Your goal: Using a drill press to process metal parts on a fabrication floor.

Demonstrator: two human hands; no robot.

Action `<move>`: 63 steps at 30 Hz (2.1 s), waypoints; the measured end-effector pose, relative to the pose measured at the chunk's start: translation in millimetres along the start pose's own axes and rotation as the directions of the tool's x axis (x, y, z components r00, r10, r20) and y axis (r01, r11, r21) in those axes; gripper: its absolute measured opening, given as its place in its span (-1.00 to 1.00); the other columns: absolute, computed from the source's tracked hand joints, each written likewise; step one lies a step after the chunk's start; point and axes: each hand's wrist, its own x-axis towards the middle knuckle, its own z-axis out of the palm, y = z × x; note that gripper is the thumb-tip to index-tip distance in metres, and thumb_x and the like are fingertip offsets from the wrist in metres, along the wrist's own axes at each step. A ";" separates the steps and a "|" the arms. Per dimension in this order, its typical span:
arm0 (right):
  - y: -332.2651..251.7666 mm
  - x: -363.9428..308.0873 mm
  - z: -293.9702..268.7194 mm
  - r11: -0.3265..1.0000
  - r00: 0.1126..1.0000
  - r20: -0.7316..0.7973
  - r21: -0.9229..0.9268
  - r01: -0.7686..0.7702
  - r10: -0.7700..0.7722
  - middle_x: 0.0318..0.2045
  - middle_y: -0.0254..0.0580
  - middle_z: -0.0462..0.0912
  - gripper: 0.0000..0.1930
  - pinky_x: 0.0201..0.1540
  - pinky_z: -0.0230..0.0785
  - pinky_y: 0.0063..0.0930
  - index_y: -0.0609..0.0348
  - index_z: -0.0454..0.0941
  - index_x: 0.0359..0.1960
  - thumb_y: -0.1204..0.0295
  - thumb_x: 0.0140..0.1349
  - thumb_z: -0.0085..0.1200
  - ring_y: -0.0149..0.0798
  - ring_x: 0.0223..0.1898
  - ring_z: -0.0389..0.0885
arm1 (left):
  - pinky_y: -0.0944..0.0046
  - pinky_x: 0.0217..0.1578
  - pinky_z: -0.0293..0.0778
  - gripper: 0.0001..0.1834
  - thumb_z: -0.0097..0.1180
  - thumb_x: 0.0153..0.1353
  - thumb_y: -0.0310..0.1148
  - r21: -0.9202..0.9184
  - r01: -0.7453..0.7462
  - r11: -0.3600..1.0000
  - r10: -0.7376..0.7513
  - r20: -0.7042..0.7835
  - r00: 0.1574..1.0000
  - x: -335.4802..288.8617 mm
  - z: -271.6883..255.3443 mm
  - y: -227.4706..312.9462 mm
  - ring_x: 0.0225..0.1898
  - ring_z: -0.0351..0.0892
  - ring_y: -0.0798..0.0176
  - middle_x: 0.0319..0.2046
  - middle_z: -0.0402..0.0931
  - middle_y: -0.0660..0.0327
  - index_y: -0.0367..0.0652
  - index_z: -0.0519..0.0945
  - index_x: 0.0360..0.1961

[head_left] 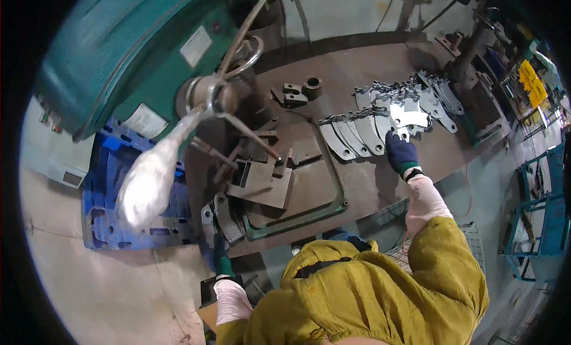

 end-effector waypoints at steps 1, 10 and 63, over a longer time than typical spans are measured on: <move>2.7 -0.2 -6.0 0.999 0.998 -0.034 0.010 0.050 -0.050 -0.20 -0.09 0.61 -0.50 -0.29 0.44 -0.10 0.14 0.27 0.23 0.35 0.22 -0.08 -0.02 -0.25 0.65 | 0.09 0.31 0.20 -0.10 0.30 0.10 0.02 0.144 0.082 0.986 -0.076 -0.046 0.996 2.8 -3.1 1.6 0.34 0.25 -0.06 0.35 0.23 -0.04 -0.13 0.24 0.39; 57.0 12.2 -26.1 0.757 0.995 0.091 0.647 -0.092 0.044 -0.22 -0.01 0.66 -0.58 -0.24 0.50 -0.13 0.09 0.45 0.11 0.22 0.25 0.08 0.04 -0.25 0.65 | 0.18 0.16 0.38 -0.40 0.17 0.28 -0.19 0.115 0.109 0.987 -0.083 -0.211 0.974 7.6 27.3 69.1 0.19 0.45 0.02 0.20 0.44 -0.01 -0.18 0.38 0.29; -286.0 -34.1 -396.0 -0.495 0.446 -0.239 0.213 -0.842 -0.862 -0.09 0.00 0.62 -0.51 -0.11 0.56 -0.45 0.28 0.48 0.10 0.11 0.34 0.03 -0.14 0.04 0.60 | 0.16 -0.51 0.53 -0.69 0.42 0.07 -0.16 -0.245 0.749 0.616 -0.460 0.660 0.594 33.1 116.4 107.5 -0.45 0.61 0.17 -0.40 0.62 0.16 -0.08 0.63 -0.27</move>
